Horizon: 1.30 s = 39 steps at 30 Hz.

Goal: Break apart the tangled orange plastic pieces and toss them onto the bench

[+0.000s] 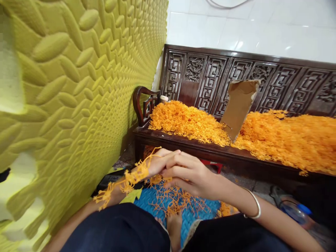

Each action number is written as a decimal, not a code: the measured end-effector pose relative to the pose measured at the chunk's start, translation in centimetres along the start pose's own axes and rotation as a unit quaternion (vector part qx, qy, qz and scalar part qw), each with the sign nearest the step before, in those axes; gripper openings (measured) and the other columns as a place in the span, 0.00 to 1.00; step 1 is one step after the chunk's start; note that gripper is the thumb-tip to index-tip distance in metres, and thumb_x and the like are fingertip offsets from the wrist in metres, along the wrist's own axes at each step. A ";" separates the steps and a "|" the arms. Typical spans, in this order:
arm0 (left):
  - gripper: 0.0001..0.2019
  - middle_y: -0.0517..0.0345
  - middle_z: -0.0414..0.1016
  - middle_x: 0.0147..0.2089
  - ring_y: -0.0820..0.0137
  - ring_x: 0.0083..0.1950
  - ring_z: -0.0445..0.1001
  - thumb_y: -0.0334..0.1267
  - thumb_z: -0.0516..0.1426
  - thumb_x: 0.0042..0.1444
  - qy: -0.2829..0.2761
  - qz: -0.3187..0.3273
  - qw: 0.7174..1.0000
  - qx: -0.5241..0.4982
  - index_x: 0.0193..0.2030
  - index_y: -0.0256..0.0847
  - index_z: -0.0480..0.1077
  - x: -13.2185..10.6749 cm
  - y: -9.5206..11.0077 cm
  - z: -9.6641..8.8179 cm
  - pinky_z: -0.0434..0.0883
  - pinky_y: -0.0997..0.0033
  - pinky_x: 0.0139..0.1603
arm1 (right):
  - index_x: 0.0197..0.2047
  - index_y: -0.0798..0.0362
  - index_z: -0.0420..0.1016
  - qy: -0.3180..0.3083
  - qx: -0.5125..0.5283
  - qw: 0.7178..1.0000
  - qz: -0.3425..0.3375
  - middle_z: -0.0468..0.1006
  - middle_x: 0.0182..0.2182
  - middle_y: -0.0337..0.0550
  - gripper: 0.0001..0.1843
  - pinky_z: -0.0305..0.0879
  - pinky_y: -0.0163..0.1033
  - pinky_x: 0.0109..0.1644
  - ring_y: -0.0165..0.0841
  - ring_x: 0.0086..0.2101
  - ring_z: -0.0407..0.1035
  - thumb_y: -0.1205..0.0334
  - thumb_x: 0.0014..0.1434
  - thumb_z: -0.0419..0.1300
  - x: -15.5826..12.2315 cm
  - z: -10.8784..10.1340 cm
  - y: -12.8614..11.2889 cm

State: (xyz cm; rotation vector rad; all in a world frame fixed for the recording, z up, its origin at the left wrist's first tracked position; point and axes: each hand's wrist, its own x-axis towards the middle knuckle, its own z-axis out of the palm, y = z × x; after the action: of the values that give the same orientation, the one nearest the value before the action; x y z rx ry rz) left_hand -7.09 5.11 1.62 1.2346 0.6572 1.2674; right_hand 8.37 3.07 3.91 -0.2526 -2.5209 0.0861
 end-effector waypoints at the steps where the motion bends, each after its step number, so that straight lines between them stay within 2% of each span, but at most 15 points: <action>1: 0.14 0.65 0.61 0.13 0.75 0.16 0.55 0.37 0.64 0.44 -0.044 -0.010 0.999 0.023 0.14 0.40 0.65 -0.1 0.2 -0.2 0.49 0.72 0.17 | 0.34 0.55 0.70 -0.004 0.073 0.997 0.019 0.74 0.34 0.44 0.03 0.67 0.37 0.43 0.30 0.39 0.68 0.67 0.60 0.56 -0.1 -0.2 0.0; 5: 0.22 0.67 0.53 0.14 0.78 0.17 0.50 0.48 0.56 0.53 -0.223 -0.059 0.957 0.173 0.14 0.40 0.56 -0.2 0.9 -0.6 0.48 0.73 0.19 | 0.28 0.54 0.70 0.094 0.342 0.927 0.123 0.73 0.29 0.39 0.06 0.69 0.34 0.36 0.28 0.32 0.70 0.66 0.54 0.63 -0.9 -0.5 0.9; 9: 0.22 0.70 0.49 0.15 0.79 0.17 0.47 0.52 0.48 0.57 -0.224 -0.022 0.958 0.180 0.18 0.41 0.53 0.0 1.0 0.2 0.46 0.74 0.18 | 0.27 0.55 0.71 0.222 0.471 0.833 0.189 0.72 0.27 0.37 0.06 0.63 0.29 0.25 0.22 0.22 0.66 0.66 0.52 0.64 -1.9 -0.7 1.9; 15: 0.22 0.72 0.46 0.14 0.81 0.15 0.44 0.49 0.49 0.58 -0.214 0.009 0.972 0.097 0.18 0.42 0.50 -0.2 1.4 2.3 0.43 0.75 0.17 | 0.27 0.53 0.73 0.310 0.400 0.840 0.194 0.74 0.28 0.37 0.05 0.63 0.31 0.25 0.23 0.22 0.67 0.66 0.53 0.63 -1.6 -2.1 1.0; 19: 0.23 0.71 0.47 0.14 0.82 0.15 0.45 0.50 0.51 0.57 -0.204 0.001 0.975 0.087 0.17 0.41 0.51 -0.1 1.1 1.9 0.43 0.76 0.16 | 0.24 0.52 0.74 0.433 0.342 0.824 0.129 0.73 0.25 0.35 0.07 0.63 0.28 0.27 0.21 0.24 0.66 0.71 0.50 0.65 -2.4 -7.9 1.1; 22: 0.24 0.72 0.47 0.12 0.83 0.14 0.43 0.51 0.54 0.55 -0.136 -0.011 0.989 0.063 0.17 0.41 0.51 0.3 0.7 0.5 0.41 0.77 0.15 | 0.24 0.51 0.75 0.524 0.275 0.804 0.064 0.72 0.24 0.30 0.08 0.61 0.21 0.30 0.14 0.22 0.61 0.72 0.52 0.65 -3.9 -12.2 1.1; 24: 0.24 0.73 0.45 0.11 0.83 0.13 0.42 0.51 0.54 0.55 -0.066 0.004 0.997 0.028 0.17 0.41 0.50 0.5 0.7 -0.3 0.40 0.78 0.15 | 0.30 0.50 0.76 0.392 0.262 0.871 0.134 0.74 0.24 0.33 0.04 0.62 0.25 0.26 0.18 0.22 0.63 0.69 0.53 0.64 -4.6 -12.3 1.5; 25: 0.23 0.74 0.44 0.11 0.83 0.13 0.41 0.50 0.54 0.55 -0.039 0.014 0.999 0.011 0.17 0.41 0.50 0.6 0.8 -0.6 0.40 0.78 0.15 | 0.33 0.51 0.76 0.246 0.278 0.907 0.198 0.74 0.25 0.35 0.03 0.63 0.28 0.25 0.21 0.21 0.65 0.66 0.53 0.64 -4.8 -11.5 1.9; 27: 0.23 0.74 0.43 0.11 0.83 0.12 0.41 0.49 0.55 0.55 -0.002 0.034 0.999 -0.013 0.17 0.41 0.50 0.7 0.9 -0.8 0.41 0.79 0.15 | 0.37 0.52 0.74 -0.047 0.299 0.903 0.306 0.76 0.25 0.39 0.08 0.66 0.33 0.25 0.27 0.23 0.69 0.61 0.52 0.64 -4.6 -9.0 3.5; 28: 0.23 0.74 0.43 0.11 0.83 0.12 0.40 0.48 0.55 0.55 0.006 0.039 0.999 -0.018 0.17 0.41 0.50 0.7 0.9 -0.9 0.41 0.79 0.15 | 0.39 0.53 0.74 -0.085 0.289 0.894 0.331 0.77 0.27 0.42 0.11 0.69 0.35 0.29 0.29 0.25 0.71 0.58 0.53 0.63 -4.4 -7.9 4.7; 30: 0.23 0.74 0.43 0.11 0.83 0.12 0.41 0.48 0.55 0.55 0.008 0.039 0.999 -0.018 0.17 0.41 0.50 0.8 1.0 -0.9 0.41 0.79 0.15 | 0.49 0.50 0.69 0.064 0.235 0.912 0.331 0.76 0.41 0.48 0.19 0.70 0.41 0.44 0.35 0.41 0.72 0.54 0.55 0.60 -4.1 -6.4 7.5; 32: 0.23 0.74 0.43 0.11 0.83 0.12 0.41 0.48 0.55 0.55 0.008 0.038 0.999 -0.017 0.17 0.41 0.50 0.8 0.9 -1.0 0.41 0.79 0.15 | 0.63 0.40 0.50 0.228 0.186 0.901 0.320 0.57 0.62 0.47 0.36 0.60 0.46 0.58 0.39 0.59 0.56 0.53 0.55 0.60 -4.2 -6.0 10.2; 33: 0.23 0.74 0.43 0.11 0.83 0.12 0.41 0.48 0.56 0.55 0.008 0.038 0.999 -0.018 0.17 0.41 0.50 0.8 0.9 -1.1 0.41 0.79 0.15 | 0.66 0.36 0.38 0.248 0.181 0.893 0.329 0.42 0.67 0.43 0.44 0.55 0.48 0.62 0.39 0.64 0.45 0.53 0.54 0.60 -4.5 -5.9 11.2; 35: 0.23 0.74 0.43 0.11 0.83 0.12 0.41 0.48 0.56 0.55 0.009 0.040 0.999 -0.021 0.17 0.41 0.50 0.8 0.8 -1.3 0.41 0.79 0.15 | 0.67 0.35 0.27 0.183 0.207 0.884 0.376 0.27 0.68 0.40 0.52 0.51 0.50 0.63 0.41 0.65 0.39 0.51 0.53 0.62 -5.5 -5.0 12.6; 39: 0.23 0.74 0.42 0.11 0.83 0.12 0.40 0.48 0.56 0.55 0.000 0.027 1.000 -0.016 0.17 0.41 0.51 0.9 0.6 -1.7 0.42 0.79 0.15 | 0.66 0.54 0.49 -0.178 0.319 0.826 0.429 0.62 0.59 0.56 0.45 0.61 0.46 0.58 0.41 0.55 0.63 0.46 0.51 0.62 -7.8 -0.9 12.4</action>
State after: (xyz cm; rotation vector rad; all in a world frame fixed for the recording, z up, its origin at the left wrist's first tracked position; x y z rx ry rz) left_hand -8.54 6.43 1.90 1.2334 0.6046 1.3172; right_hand 17.18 13.68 -1.16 -1.1401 -2.3328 1.4069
